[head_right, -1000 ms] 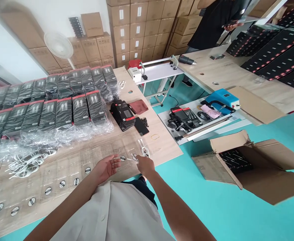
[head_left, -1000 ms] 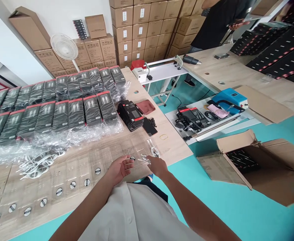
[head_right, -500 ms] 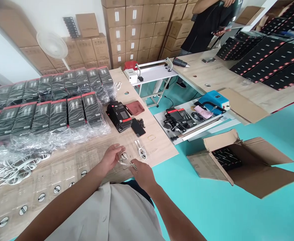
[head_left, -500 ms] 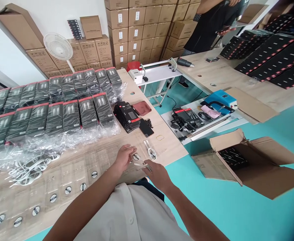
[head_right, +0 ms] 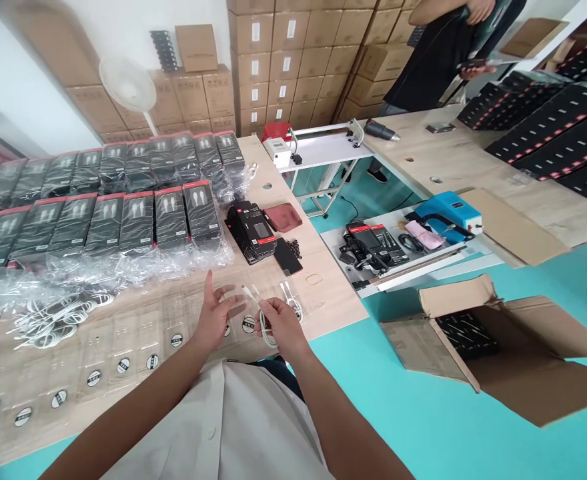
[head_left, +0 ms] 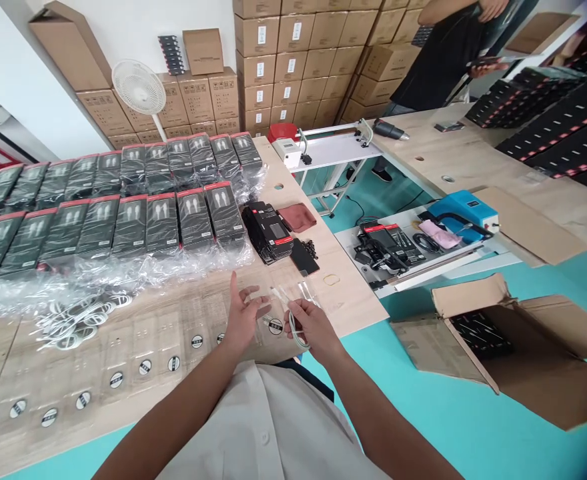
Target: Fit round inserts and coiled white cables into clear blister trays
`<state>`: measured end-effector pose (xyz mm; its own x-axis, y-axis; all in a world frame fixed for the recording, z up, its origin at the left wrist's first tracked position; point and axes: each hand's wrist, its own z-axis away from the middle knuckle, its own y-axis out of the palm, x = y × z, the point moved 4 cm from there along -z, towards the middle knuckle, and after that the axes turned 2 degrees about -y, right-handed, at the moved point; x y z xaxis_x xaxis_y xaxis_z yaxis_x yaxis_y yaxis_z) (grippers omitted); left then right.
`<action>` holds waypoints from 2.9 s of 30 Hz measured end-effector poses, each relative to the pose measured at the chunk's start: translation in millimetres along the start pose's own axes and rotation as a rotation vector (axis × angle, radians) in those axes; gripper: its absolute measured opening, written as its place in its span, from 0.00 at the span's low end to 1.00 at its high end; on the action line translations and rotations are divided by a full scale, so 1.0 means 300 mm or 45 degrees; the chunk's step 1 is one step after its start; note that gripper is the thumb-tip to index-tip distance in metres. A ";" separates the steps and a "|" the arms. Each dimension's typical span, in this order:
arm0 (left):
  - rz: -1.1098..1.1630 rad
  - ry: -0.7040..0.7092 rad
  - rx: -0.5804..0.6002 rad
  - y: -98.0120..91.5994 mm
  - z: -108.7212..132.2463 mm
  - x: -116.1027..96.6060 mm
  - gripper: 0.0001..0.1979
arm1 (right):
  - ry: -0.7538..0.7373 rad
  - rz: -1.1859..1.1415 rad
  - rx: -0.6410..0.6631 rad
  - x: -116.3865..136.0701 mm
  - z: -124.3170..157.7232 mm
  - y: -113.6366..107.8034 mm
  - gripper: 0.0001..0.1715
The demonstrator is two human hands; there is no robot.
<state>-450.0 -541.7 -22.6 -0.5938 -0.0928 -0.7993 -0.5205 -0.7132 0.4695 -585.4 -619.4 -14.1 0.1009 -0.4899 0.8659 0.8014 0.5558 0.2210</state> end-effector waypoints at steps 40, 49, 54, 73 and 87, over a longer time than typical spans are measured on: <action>0.009 0.052 -0.104 0.022 0.039 -0.046 0.17 | -0.317 0.681 0.066 0.041 -0.021 0.146 0.20; 0.018 -0.016 -0.269 -0.005 0.009 -0.043 0.18 | -0.647 1.556 -0.102 0.037 -0.025 0.174 0.10; 0.018 0.046 -0.204 -0.004 0.007 -0.068 0.18 | -0.815 1.319 -0.092 0.051 -0.007 0.168 0.11; 0.188 -0.089 -0.004 0.050 0.066 -0.102 0.16 | -0.749 2.000 -0.049 0.171 0.055 0.192 0.17; 0.231 -0.048 -0.254 -0.010 0.021 -0.081 0.17 | -0.587 1.392 0.168 0.101 0.100 0.116 0.12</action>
<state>-437.8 -532.8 -2.1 -0.6909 -0.2086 -0.6922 -0.2741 -0.8104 0.5178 -572.1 -594.8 33.5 0.4495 0.5583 0.6973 0.3527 0.6063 -0.7128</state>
